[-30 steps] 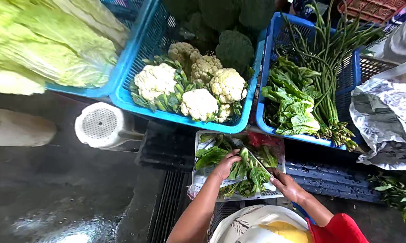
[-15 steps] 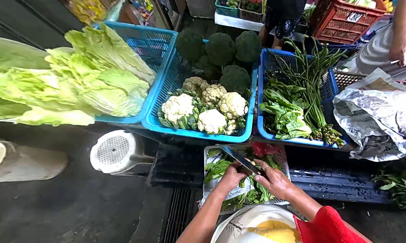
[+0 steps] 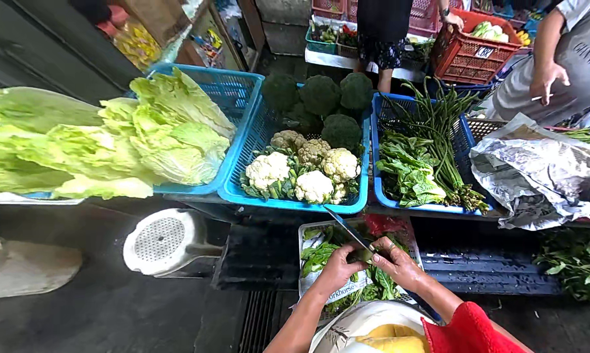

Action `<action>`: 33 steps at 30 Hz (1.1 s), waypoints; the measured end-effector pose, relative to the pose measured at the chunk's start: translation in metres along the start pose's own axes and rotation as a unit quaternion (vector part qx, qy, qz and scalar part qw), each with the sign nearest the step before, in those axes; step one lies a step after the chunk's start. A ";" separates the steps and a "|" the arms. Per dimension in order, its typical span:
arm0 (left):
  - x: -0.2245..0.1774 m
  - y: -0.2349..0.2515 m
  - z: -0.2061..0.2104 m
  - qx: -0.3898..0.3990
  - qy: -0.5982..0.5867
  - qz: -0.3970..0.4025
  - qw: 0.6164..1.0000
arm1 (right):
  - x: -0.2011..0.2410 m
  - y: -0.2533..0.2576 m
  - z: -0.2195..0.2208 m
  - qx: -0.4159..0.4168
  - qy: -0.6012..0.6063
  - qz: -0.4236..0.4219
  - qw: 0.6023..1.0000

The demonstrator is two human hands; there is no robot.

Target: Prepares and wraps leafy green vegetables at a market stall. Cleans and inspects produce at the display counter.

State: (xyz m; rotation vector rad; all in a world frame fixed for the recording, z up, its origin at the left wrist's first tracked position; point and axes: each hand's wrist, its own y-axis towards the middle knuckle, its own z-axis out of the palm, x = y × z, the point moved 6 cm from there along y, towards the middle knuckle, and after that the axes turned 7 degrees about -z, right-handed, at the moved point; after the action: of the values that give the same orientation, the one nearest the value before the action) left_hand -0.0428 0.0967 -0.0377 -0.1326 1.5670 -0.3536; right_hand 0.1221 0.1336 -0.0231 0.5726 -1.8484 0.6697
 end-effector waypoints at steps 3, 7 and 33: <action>-0.005 -0.007 0.000 0.034 -0.044 0.009 0.998 | -0.005 -0.003 -0.002 0.004 0.079 0.031 0.996; -0.006 -0.011 -0.012 0.035 -0.164 0.021 0.986 | -0.032 -0.011 -0.013 0.034 0.146 0.083 0.985; -0.173 0.151 0.117 -0.142 0.526 0.308 0.780 | -0.243 -0.117 -0.059 0.101 -0.048 0.234 0.966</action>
State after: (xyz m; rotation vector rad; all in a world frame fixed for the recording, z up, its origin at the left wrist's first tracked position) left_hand 0.0998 0.2748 0.0823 0.4293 2.6451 0.4400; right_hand 0.3227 0.1070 -0.2111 0.2969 -2.0402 1.1720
